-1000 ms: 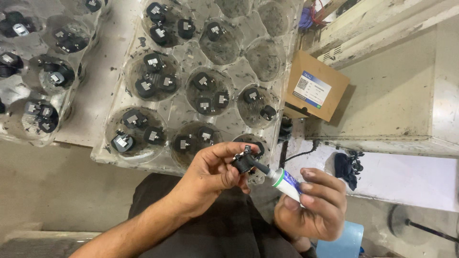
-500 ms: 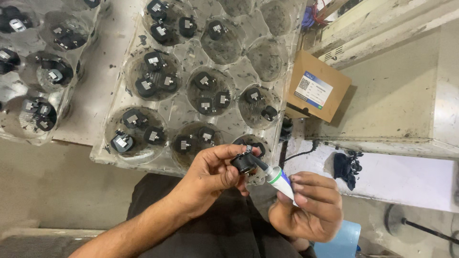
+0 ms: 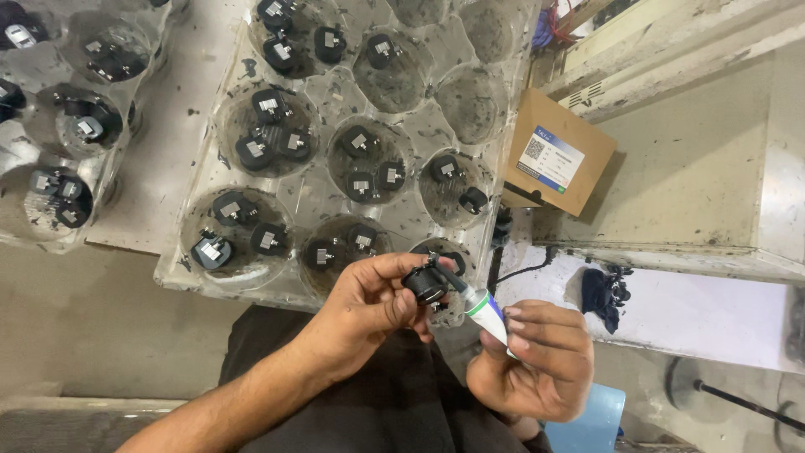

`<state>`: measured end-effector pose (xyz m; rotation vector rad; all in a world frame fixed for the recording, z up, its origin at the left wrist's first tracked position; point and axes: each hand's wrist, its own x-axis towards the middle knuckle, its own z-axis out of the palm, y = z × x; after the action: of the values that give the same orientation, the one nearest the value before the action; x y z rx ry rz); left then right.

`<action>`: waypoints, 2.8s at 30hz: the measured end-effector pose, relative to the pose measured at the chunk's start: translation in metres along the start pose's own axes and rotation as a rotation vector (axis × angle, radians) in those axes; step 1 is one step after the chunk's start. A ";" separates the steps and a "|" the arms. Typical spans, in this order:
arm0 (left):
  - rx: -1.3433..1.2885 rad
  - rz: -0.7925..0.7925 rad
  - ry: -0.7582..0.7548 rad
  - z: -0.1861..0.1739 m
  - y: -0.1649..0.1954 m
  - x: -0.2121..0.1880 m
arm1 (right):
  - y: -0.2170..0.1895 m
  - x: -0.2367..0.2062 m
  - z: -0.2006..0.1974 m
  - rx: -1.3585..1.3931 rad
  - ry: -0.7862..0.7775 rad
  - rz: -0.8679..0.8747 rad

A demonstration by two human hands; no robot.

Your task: The person picks black plastic plug components one at a time from plastic trays and squeezes adhesive from a small tube onto each component, then places it back in the tray. They occasionally wipe the tube with a cloth and reach across trays to select the next part.

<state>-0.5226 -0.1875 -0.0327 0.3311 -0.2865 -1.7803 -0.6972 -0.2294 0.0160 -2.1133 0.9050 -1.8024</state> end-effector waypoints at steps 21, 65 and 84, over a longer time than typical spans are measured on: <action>0.126 0.049 0.043 0.016 0.008 0.017 | 0.000 0.006 -0.020 0.085 0.011 0.266; 2.226 -0.110 -0.694 0.084 -0.044 0.277 | 0.109 -0.015 -0.178 0.101 0.440 0.248; 1.696 0.201 -0.489 0.111 -0.044 0.261 | 0.122 -0.029 -0.202 0.254 0.524 0.409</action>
<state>-0.6607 -0.4298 0.0360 0.9621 -2.0820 -0.9766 -0.9281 -0.2646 -0.0279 -1.2109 1.0546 -2.1265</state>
